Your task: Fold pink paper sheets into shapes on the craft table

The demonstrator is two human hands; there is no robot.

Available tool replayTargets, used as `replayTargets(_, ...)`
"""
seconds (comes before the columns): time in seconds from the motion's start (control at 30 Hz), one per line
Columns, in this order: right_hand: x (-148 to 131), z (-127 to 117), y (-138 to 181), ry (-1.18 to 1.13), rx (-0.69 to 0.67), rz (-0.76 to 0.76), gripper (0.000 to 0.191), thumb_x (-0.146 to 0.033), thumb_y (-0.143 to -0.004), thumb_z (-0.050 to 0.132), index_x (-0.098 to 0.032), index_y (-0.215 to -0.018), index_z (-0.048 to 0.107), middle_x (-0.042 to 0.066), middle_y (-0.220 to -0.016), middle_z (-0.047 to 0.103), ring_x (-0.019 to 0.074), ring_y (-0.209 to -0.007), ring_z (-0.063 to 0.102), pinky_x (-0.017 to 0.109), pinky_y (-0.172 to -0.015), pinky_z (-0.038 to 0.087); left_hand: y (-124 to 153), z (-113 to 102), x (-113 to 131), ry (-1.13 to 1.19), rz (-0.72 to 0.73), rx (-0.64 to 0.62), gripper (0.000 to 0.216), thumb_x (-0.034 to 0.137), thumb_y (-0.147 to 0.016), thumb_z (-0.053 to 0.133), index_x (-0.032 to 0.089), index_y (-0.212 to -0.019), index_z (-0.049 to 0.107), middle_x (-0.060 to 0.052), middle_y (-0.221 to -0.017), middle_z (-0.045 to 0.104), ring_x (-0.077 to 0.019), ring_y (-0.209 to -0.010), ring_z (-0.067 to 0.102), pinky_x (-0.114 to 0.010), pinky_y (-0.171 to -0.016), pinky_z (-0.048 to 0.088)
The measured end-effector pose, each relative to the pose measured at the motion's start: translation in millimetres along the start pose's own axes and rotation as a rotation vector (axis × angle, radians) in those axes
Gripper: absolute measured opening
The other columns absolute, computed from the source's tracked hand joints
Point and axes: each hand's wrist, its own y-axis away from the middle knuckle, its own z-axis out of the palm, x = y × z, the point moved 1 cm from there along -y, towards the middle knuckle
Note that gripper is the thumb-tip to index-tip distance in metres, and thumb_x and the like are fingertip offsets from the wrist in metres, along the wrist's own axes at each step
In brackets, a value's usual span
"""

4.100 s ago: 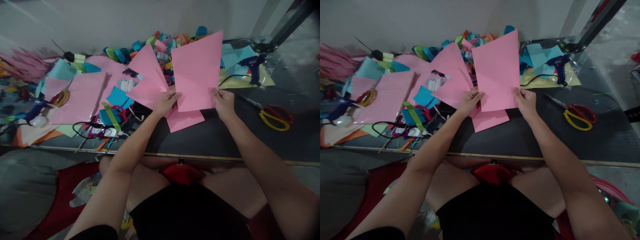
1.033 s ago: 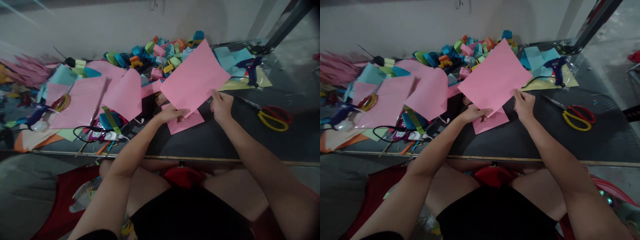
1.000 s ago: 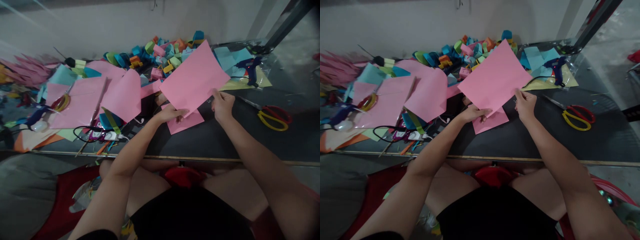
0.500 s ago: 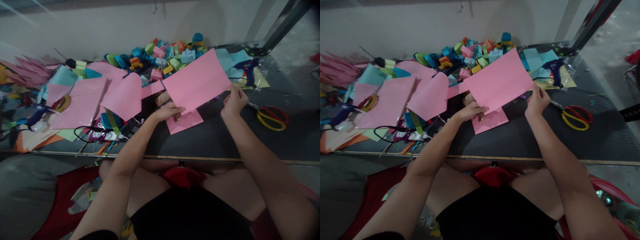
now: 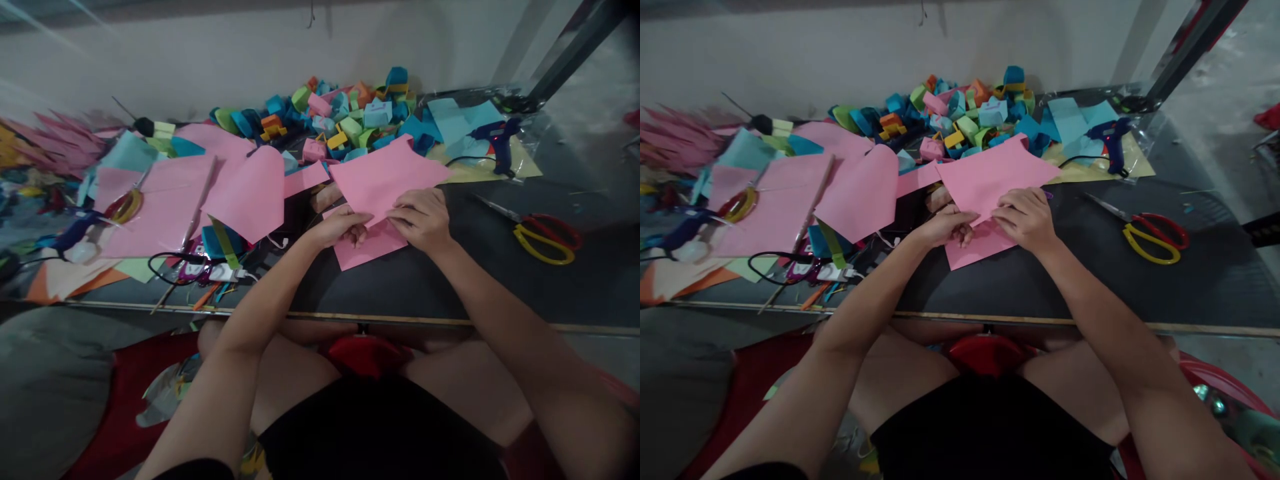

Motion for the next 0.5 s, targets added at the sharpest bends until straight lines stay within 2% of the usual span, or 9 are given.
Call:
replayTargets(0.03,0.4,1.1,0.0,0.014,-0.001,0.018,0.018,-0.031,-0.094,0.07,-0.028,-0.076,0.071,0.0,-0.084,0.07,0.02,-0.089,0.067,0.042,-0.087,0.046,-0.3,-1.3,-1.9,-0.084,0.057,0.091,0.048,0.046,-0.106,0.042,0.016,-0.073,0.06,-0.004,-0.055,0.063,-0.0115,-0.044,0.057,-0.024,-0.045,0.045)
replayTargets(0.1,3.9,2.0,0.8,0.041,0.013,0.07,0.025,-0.031,-0.095,0.069,-0.026,-0.07,0.068,0.0,-0.074,0.065,0.0196,-0.084,0.063,0.042,-0.085,0.044,-0.6,-5.9,-5.0,-0.333,0.271,0.391,0.051,0.055,-0.105,0.04,0.015,-0.088,0.066,-0.005,-0.065,0.067,-0.0134,-0.054,0.062,-0.028,-0.057,0.052)
replayTargets(0.17,7.1,2.6,2.0,0.051,0.024,0.104,0.029,-0.029,-0.094,0.068,-0.025,-0.066,0.067,0.001,-0.069,0.061,0.0195,-0.08,0.06,0.043,-0.083,0.043,-0.4,-9.0,-7.3,-0.649,0.541,0.668,0.049,0.063,-0.098,0.055,0.017,-0.108,0.067,-0.006,-0.082,0.072,-0.0168,-0.074,0.068,-0.033,-0.077,0.057)
replayTargets(0.2,7.6,3.2,2.6,0.05,0.023,0.116,0.029,-0.028,-0.094,0.068,-0.024,-0.065,0.068,0.001,-0.068,0.06,0.0195,-0.079,0.059,0.043,-0.083,0.043,-0.8,-8.9,-8.4,-0.806,0.657,0.722,0.05,0.064,-0.094,0.063,0.018,-0.115,0.067,-0.008,-0.093,0.073,-0.019,-0.086,0.07,-0.035,-0.085,0.056)
replayTargets(0.23,7.2,4.1,2.9,0.046,0.02,0.125,0.028,-0.027,-0.093,0.068,-0.024,-0.065,0.068,0.001,-0.068,0.059,0.0197,-0.078,0.058,0.043,-0.082,0.043,-1.8,-7.7,-9.7,-0.944,0.749,0.714,0.05,0.064,-0.092,0.067,0.02,-0.117,0.067,-0.01,-0.103,0.073,-0.0207,-0.095,0.069,-0.036,-0.089,0.054)
replayTargets(0.3,4.3,6.5,2.7,0.033,0.012,0.138,0.026,-0.026,-0.091,0.068,-0.025,-0.066,0.07,0.002,-0.068,0.061,0.0202,-0.076,0.058,0.043,-0.079,0.045,-4.9,-3.5,-12.3,-1.125,0.858,0.604,0.037,0.056,-0.098,0.062,0.023,-0.112,0.07,-0.01,-0.112,0.071,-0.0208,-0.102,0.068,-0.035,-0.09,0.052)
replayTargets(0.37,0.7,9.0,1.7,0.018,0.006,0.145,0.025,-0.026,-0.09,0.067,-0.025,-0.066,0.07,0.002,-0.069,0.062,0.0206,-0.074,0.058,0.043,-0.077,0.046,-7.7,0.6,-14.5,-1.198,0.882,0.517,0.027,0.043,-0.106,0.054,0.023,-0.105,0.071,-0.009,-0.108,0.072,-0.0186,-0.1,0.068,-0.033,-0.087,0.05)
replayTargets(0.5,-2.1,9.9,0.6,-0.02,-0.005,0.176,0.023,-0.027,-0.089,0.068,-0.026,-0.065,0.069,0.002,-0.07,0.065,0.0215,-0.074,0.061,0.044,-0.076,0.048,-8.8,2.2,-16.0,-1.25,0.891,0.534,0.027,0.033,-0.108,0.05,0.02,-0.099,0.072,-0.011,-0.107,0.075,-0.021,-0.103,0.069,-0.035,-0.087,0.05)
